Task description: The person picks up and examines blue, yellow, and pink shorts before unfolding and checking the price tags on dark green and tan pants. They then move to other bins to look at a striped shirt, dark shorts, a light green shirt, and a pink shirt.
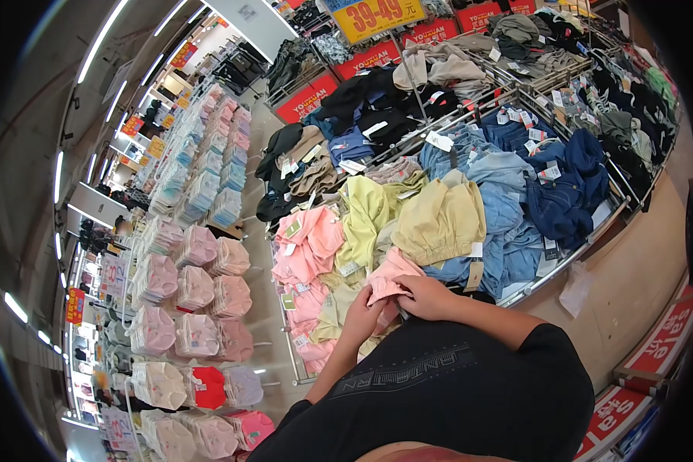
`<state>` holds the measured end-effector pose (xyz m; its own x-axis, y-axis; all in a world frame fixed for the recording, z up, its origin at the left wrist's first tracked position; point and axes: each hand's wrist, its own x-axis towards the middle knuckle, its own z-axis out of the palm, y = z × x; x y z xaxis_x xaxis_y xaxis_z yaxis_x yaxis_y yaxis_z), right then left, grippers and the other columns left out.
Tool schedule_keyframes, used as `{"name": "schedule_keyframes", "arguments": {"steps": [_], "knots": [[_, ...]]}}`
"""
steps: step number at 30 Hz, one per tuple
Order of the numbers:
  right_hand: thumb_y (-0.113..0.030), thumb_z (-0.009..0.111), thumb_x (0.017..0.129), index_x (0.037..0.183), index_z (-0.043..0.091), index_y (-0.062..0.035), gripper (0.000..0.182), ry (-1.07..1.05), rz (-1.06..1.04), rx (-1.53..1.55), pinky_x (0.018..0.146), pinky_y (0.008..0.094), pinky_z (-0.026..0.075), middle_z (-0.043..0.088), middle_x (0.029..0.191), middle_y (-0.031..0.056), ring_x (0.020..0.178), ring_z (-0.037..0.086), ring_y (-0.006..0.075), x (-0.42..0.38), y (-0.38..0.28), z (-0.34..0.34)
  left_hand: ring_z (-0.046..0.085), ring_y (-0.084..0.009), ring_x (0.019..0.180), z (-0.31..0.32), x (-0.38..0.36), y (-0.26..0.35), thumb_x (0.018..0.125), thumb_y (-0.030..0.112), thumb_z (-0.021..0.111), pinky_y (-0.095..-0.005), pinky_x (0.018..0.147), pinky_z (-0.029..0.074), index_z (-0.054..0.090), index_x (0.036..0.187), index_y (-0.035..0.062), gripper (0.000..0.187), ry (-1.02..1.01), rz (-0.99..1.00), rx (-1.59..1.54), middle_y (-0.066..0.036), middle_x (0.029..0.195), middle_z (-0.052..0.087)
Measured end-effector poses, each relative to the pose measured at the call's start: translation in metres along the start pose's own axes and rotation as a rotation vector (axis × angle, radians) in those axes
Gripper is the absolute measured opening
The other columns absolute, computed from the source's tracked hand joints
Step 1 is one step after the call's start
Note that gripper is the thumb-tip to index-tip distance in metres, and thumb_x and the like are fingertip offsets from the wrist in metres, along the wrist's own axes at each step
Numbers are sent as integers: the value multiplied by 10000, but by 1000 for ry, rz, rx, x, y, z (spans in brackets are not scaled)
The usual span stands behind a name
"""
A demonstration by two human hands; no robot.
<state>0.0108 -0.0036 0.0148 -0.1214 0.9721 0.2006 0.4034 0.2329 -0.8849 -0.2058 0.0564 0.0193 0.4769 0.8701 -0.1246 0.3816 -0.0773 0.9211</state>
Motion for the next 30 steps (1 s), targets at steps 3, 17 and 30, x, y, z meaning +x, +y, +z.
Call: {"name": "schedule_keyframes", "arguments": {"steps": [3, 17, 30], "knots": [[-213, 646, 892, 1270, 609, -22, 425, -37, 29, 10, 862, 419, 539, 696, 1086, 211, 981, 683, 366, 0, -5, -1, 662, -167, 949, -3, 2, -7, 930, 156, 650, -298, 843, 512, 627, 1233, -18, 350, 26, 8, 146, -95, 1063, 699], [-168, 599, 857, 1188, 689, -27, 370, 22, -23, 43, 865, 418, 541, 710, 1042, 222, 937, 690, 378, -2, -8, -2, 690, -271, 961, -6, 5, -14, 875, 182, 705, -346, 854, 529, 665, 1152, -8, 339, 232, 21, 395, -172, 1061, 704], [-202, 615, 888, 1204, 666, -25, 366, -19, 9, 4, 808, 387, 551, 719, 992, 210, 884, 709, 340, -2, 1, 3, 680, -263, 1058, -1, 3, -3, 878, 106, 655, -351, 932, 518, 651, 1250, 21, 381, 72, 35, 292, -162, 1133, 706]]}}
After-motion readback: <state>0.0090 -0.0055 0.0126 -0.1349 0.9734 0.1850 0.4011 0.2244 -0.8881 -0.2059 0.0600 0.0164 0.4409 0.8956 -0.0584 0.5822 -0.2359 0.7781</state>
